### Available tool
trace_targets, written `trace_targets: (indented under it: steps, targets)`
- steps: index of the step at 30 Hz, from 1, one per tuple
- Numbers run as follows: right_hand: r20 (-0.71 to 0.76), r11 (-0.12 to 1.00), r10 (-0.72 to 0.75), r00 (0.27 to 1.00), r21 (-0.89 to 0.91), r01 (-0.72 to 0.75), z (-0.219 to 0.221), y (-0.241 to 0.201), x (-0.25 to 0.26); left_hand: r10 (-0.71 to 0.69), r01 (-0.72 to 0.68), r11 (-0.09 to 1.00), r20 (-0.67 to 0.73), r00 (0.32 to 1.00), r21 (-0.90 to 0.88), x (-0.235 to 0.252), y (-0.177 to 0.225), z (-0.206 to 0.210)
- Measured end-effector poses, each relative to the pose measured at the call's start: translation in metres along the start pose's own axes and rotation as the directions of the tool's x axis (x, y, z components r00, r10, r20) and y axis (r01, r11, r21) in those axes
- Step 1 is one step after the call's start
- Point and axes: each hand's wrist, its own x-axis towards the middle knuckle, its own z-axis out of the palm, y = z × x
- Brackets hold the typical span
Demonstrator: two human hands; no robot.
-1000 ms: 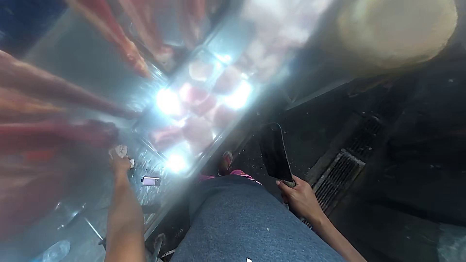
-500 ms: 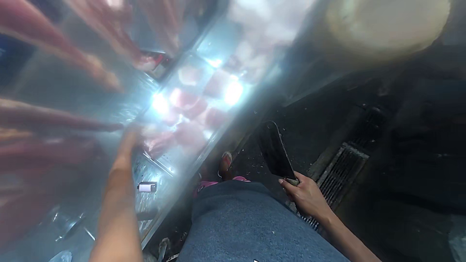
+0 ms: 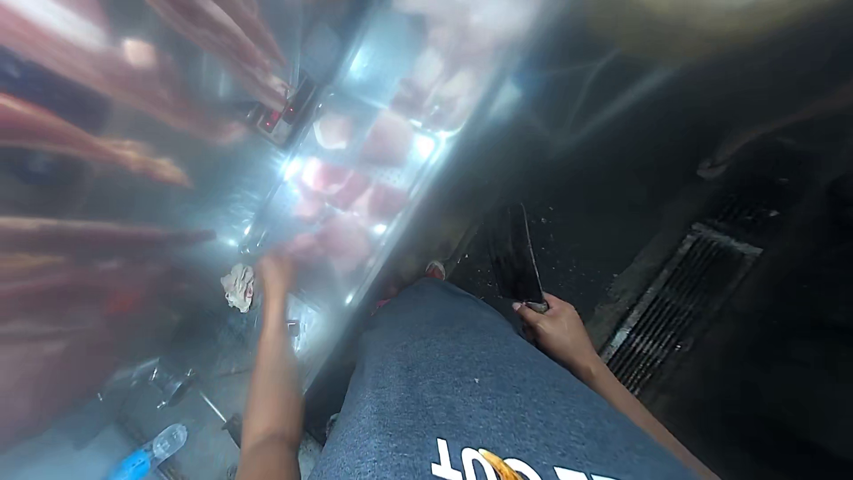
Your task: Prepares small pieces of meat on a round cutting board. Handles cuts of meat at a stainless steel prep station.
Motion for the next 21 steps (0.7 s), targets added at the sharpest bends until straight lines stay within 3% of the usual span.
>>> trace_targets:
  steps: [3,6,13,17,21]
  targets:
    - [0.037,0.999,-0.041,0.998,-0.025,0.042,-0.007,-0.017,0.021,0.139,-0.141,0.99,0.189,0.972,-0.002,-0.019,0.054,0.077]
    - [0.048,0.993,-0.113,0.992,-0.041,0.115,-0.016,-0.032,0.033,0.177,-0.2,0.96,0.129,0.976,0.197,-0.032,0.065,0.123]
    - [0.049,0.991,-0.13,0.99,0.002,0.131,-0.033,-0.019,0.054,0.219,-0.311,0.818,0.238,0.946,0.484,-0.034,0.082,0.127]
    - [0.044,0.997,-0.07,0.997,0.015,0.069,-0.039,0.006,0.051,0.152,-0.212,0.867,0.165,0.974,0.45,-0.008,0.092,0.118]
    - [0.016,0.999,-0.045,0.999,0.017,0.045,-0.042,0.036,0.04,0.055,-0.101,0.931,0.137,0.989,0.352,0.026,0.083,0.076]
